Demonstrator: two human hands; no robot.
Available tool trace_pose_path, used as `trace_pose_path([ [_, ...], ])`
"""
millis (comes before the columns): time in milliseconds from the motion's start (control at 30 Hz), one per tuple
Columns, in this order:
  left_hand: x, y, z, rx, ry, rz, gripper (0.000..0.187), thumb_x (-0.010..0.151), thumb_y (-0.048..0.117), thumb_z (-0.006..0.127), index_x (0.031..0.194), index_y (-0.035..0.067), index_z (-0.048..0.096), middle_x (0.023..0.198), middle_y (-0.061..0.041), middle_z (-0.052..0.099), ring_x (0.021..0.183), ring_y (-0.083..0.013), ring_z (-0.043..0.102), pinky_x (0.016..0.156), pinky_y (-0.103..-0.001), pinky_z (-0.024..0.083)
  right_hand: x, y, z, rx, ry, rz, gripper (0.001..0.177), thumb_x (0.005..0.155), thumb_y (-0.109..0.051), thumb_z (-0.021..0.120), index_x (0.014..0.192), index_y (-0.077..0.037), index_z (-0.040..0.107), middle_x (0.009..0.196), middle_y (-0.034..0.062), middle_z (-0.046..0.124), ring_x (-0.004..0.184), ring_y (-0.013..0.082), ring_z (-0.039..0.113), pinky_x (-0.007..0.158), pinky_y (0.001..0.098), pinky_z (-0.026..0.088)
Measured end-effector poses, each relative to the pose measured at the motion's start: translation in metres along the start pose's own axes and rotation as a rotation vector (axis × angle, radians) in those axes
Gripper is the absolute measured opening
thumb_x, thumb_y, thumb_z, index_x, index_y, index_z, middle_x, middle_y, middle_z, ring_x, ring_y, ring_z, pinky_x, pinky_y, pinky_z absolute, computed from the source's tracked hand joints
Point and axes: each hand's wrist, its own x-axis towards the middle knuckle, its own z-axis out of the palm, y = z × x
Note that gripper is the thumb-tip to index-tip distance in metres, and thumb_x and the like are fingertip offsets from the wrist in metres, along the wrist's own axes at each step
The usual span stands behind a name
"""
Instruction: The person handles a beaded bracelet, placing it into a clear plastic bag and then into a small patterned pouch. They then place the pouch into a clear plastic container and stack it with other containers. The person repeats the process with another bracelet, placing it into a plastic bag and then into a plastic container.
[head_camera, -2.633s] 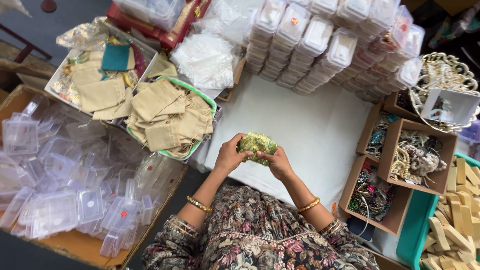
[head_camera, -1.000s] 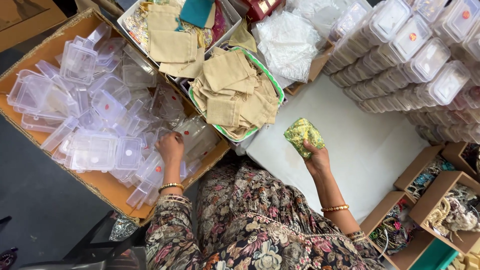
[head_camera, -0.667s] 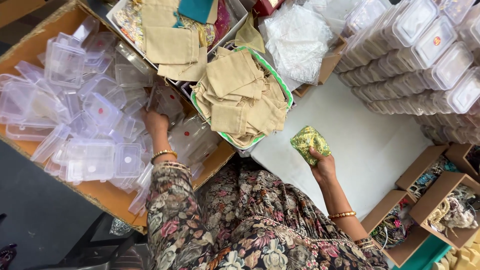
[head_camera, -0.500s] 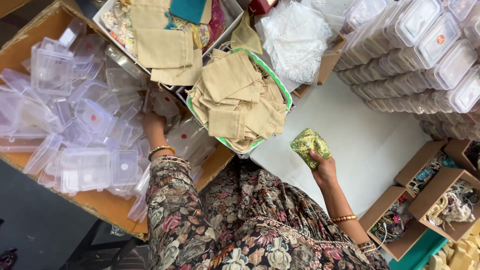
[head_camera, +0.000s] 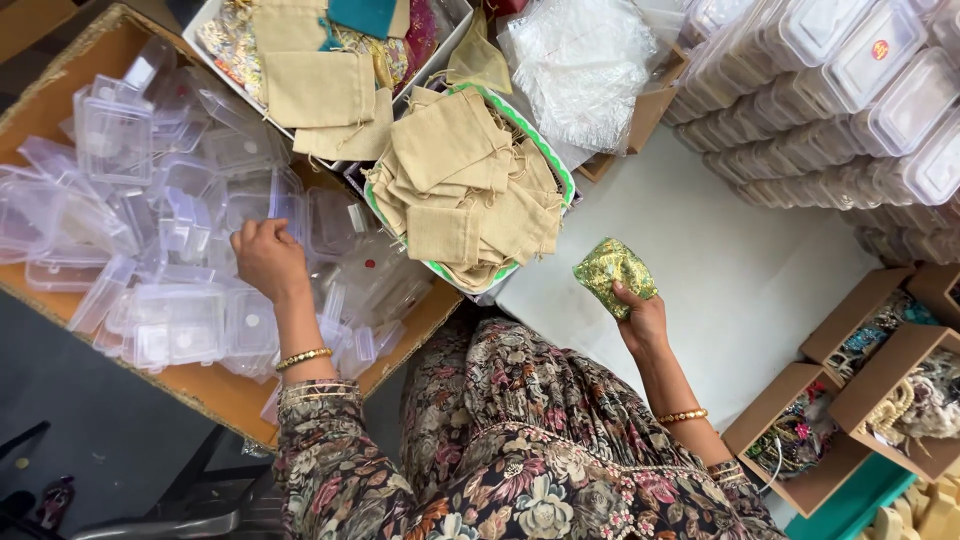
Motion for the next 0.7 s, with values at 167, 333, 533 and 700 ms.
trace_pose_path([
  [167, -0.014, 0.027, -0.052, -0.122, 0.228, 0.067, 0.015, 0.083, 0.000, 0.074, 0.089, 0.014, 0.074, 0.100, -0.005, 0.065, 0.098, -0.0270, 0.066, 0.075, -0.043, 0.055, -0.006, -0.012, -0.002, 0.010, -0.051, -0.028, 0.043, 0.091, 0.002, 0.069, 0.132, 0.006, 0.057, 0.120, 0.0160, 0.069, 0.108, 0.0254, 0.069, 0.093, 0.0387, 0.059],
  [333, -0.021, 0.052, -0.105, -0.074, 0.541, 0.442, 0.016, 0.088, -0.002, 0.078, 0.087, 0.009, 0.067, 0.099, -0.007, 0.060, 0.106, -0.0285, 0.070, 0.087, -0.041, 0.060, -0.008, -0.015, -0.035, 0.049, -0.082, -0.068, 0.042, 0.091, 0.002, 0.068, 0.131, 0.005, 0.057, 0.121, 0.0153, 0.069, 0.108, 0.0255, 0.069, 0.094, 0.0393, 0.059],
  [533, -0.023, 0.019, -0.109, 0.058, 0.584, 0.389, 0.013, 0.095, -0.005, 0.076, 0.091, 0.003, 0.067, 0.112, -0.010, 0.067, 0.106, -0.0285, 0.067, 0.089, -0.041, 0.060, -0.014, -0.011, -0.095, 0.146, -0.089, -0.101, 0.041, 0.091, 0.004, 0.067, 0.131, 0.006, 0.058, 0.122, 0.0149, 0.069, 0.110, 0.0254, 0.069, 0.097, 0.0395, 0.059],
  [700, -0.075, 0.036, -0.069, -0.159, 0.265, 0.350, 0.024, 0.089, -0.006, 0.068, 0.107, 0.009, 0.061, 0.109, -0.012, 0.066, 0.105, -0.0339, 0.066, 0.087, -0.045, 0.055, -0.014, -0.005, -0.135, 0.174, -0.044, -0.087, 0.042, 0.090, 0.005, 0.068, 0.130, 0.005, 0.058, 0.122, 0.0148, 0.070, 0.109, 0.0260, 0.070, 0.096, 0.0399, 0.060],
])
